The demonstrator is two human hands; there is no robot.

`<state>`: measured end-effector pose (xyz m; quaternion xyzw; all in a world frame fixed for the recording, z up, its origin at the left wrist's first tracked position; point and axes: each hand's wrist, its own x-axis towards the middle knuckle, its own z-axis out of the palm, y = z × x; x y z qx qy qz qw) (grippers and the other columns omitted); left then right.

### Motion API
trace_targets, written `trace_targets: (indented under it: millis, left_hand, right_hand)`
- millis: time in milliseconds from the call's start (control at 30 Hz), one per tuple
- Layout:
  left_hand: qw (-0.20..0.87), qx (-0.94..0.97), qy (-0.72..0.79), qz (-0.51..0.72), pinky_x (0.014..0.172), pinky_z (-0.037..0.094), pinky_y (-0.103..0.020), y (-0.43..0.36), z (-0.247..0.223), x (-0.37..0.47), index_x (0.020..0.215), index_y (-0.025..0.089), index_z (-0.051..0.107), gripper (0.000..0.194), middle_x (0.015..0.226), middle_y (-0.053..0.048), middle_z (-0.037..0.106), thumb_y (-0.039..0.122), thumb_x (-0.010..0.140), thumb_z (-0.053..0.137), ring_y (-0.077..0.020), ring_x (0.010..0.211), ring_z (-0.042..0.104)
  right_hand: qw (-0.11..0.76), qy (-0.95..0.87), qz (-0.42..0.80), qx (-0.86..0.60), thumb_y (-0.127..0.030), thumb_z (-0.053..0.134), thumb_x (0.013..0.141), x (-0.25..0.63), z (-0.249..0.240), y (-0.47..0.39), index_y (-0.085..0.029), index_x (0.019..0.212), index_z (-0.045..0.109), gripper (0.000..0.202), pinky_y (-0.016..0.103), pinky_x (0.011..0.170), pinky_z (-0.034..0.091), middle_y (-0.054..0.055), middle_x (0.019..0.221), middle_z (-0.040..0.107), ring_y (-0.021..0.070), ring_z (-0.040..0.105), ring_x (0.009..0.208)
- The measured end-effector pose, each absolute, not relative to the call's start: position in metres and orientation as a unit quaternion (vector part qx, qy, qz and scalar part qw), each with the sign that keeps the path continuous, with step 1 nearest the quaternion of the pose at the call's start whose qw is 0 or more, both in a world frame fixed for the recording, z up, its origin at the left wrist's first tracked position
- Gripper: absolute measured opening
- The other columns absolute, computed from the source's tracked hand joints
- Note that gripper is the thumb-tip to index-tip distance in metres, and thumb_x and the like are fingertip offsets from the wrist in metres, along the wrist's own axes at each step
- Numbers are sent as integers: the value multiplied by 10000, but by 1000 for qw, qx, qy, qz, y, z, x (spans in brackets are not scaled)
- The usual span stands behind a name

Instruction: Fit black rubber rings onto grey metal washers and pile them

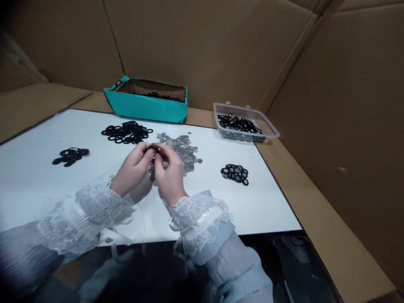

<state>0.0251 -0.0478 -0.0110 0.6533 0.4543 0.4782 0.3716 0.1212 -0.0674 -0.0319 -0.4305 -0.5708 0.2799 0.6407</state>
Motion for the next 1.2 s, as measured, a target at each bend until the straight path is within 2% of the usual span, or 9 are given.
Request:
trace_targets:
  millis: [167,367,600,733,867,933,1000,1100,1200]
  left_hand:
    - [452,587,449,499,598,493,-270,-56,-4,33,817,195,524,55,757,-23,586,213,837,476,-169,715,584]
    - [495,555,457,488,585,468,-265,-55,0,33,836,171,545,56,744,-24,602,186,813,497,-159,675,575]
    - [524,545,473,452,492,404,-262,-50,-4,28,774,171,548,48,623,-3,531,197,784,508,-147,557,505]
    - [504,588,480,413,454,357,-247,-48,-4,25,777,168,529,60,613,14,496,211,789,488,-125,500,441]
    - [399,645,507,409,544,386,-266,-48,-3,24,763,171,532,68,667,-4,535,205,798,485,-149,586,481]
    - [380,648,510,419,578,397,-268,-48,-1,25,781,167,540,52,701,-11,557,187,796,495,-153,627,502]
    - [439,611,504,425,550,402,-262,-49,0,26,805,165,533,37,678,-1,551,187,800,503,-143,590,502]
    - [546,531,485,430,509,413,-241,-48,-1,25,786,147,537,41,640,3,545,188,782,537,-128,558,514]
    - [567,525,468,428,511,426,-227,-46,-4,21,758,127,575,91,651,-9,562,211,742,605,-124,586,533]
  right_hand:
    - [645,-574,242,-443,-103,455,874,115,-34,-69,-242,1018,587,239,365,896,487,52,1054,626,181,575,995]
    - [657,-543,259,-455,-138,452,895,113,-36,-68,-236,1026,506,173,354,847,495,56,1012,589,176,569,930]
    - [620,-567,290,-459,-86,433,882,118,-42,-64,-239,996,546,222,363,879,491,48,1008,612,181,576,949]
    - [610,-574,304,-455,-74,435,861,126,-41,-61,-218,956,584,229,346,856,495,48,985,634,178,591,932]
    - [617,-582,297,-438,-56,434,843,128,-39,-59,-201,931,599,236,356,854,489,45,960,645,181,594,908]
    - [625,-581,288,-435,-62,441,848,126,-39,-59,-206,938,594,229,361,872,482,43,959,638,180,586,929]
    - [639,-561,294,-437,-93,459,863,123,-41,-60,-216,981,563,200,341,827,501,39,934,616,171,584,899]
    - [654,-524,332,-432,-144,482,877,119,-46,-60,-224,1002,497,149,284,672,518,22,866,571,146,578,764]
    - [648,-540,320,-432,-123,468,871,122,-48,-59,-217,947,510,128,292,714,515,23,875,576,144,582,787]
